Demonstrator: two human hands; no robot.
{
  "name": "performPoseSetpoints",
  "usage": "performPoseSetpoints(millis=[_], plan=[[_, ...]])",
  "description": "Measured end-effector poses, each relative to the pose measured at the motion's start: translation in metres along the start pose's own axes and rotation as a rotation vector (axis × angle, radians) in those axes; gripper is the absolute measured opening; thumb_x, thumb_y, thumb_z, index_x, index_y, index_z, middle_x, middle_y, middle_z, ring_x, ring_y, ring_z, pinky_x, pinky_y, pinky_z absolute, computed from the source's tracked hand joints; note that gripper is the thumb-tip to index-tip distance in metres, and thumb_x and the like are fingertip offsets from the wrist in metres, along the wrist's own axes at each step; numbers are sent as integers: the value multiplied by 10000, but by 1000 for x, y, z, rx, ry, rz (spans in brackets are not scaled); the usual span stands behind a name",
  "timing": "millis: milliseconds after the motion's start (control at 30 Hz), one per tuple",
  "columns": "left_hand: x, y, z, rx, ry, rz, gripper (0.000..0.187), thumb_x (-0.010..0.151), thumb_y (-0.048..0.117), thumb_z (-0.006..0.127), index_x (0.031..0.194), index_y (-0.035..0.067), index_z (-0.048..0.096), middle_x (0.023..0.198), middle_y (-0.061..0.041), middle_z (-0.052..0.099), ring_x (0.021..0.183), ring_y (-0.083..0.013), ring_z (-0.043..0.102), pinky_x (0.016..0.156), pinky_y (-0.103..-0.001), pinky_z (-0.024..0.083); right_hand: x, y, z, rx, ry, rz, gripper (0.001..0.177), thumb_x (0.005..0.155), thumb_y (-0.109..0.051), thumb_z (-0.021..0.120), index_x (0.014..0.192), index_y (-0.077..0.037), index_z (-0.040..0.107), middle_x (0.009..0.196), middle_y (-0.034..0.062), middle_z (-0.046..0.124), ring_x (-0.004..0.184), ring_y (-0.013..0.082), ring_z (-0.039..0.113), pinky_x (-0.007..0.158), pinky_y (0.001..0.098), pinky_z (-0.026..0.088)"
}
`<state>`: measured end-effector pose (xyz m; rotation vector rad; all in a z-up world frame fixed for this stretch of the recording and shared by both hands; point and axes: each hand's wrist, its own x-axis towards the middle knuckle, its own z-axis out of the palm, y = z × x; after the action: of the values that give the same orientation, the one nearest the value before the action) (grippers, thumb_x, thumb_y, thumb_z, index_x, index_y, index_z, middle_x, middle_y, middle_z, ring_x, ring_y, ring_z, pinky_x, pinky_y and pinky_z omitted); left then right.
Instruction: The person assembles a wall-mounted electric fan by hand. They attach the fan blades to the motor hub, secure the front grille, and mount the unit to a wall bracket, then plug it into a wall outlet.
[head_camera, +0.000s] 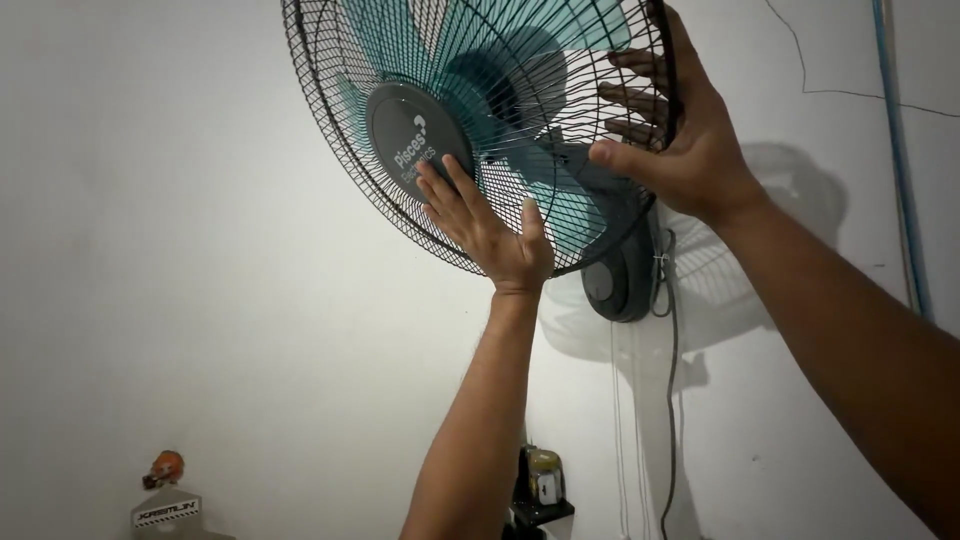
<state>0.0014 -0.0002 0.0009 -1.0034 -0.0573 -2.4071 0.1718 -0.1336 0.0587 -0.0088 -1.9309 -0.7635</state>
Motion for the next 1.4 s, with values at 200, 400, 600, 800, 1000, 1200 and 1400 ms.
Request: performPoseSetpoints(millis=[200,400,600,800,1000,1200,1400], plan=[[1,4,2,-41,4,3,901,959,404,534,1704,88,138,1797,-211,80,1656,-391,36,1358,-644,-1,2,-11,-2,-138,7,-6,1125,904,-160,914,1700,-183,120,1518,129,479,1420,237,579,1181,381,501],[1,8,-3,-39,-25,-1,907,956,341,568,1706,106,114,1793,-214,69,1684,-403,36,1354,-641,-11,2,-12,-1,-59,19,-1,1105,933,-170,919,1712,-174,135,1462,106,490,1343,191,572,1196,358,548],[-100,-9,-36,-347,-125,196,859,1032,210,637,1689,61,104,1751,-258,135,1626,-403,213,1341,-574,213,7,-22,3,-54,41,59,1037,914,-158,878,1678,-116,178,1395,89,554,1273,164,613,1136,325,590],[-156,20,-6,-295,-582,-346,854,785,418,822,1356,-98,452,1297,-281,496,1233,-423,511,1068,-508,425,6,-19,1,-52,26,51,983,908,-144,876,1660,-92,246,1346,82,570,1241,158,620,1112,318,596],[-111,23,43,-288,-945,-641,902,702,651,747,1299,-14,626,1298,-221,675,1224,-352,649,1089,-408,493,4,-9,-3,-22,9,37,1013,975,-134,899,1690,-107,182,1397,87,545,1288,163,596,1159,356,547],[-125,6,46,-226,-1004,-785,1300,704,681,840,1545,-81,205,1506,-322,328,1401,-436,383,1156,-431,368,5,-10,-6,-38,5,46,1071,941,-149,907,1698,-124,150,1485,118,496,1421,220,558,1219,385,510],[-128,6,45,-210,-1007,-821,1286,673,678,822,1557,-52,238,1489,-321,355,1374,-445,420,1143,-433,392,9,-17,-5,-98,5,65,1091,909,-223,908,1690,-125,154,1504,143,509,1423,260,563,1229,424,493]])
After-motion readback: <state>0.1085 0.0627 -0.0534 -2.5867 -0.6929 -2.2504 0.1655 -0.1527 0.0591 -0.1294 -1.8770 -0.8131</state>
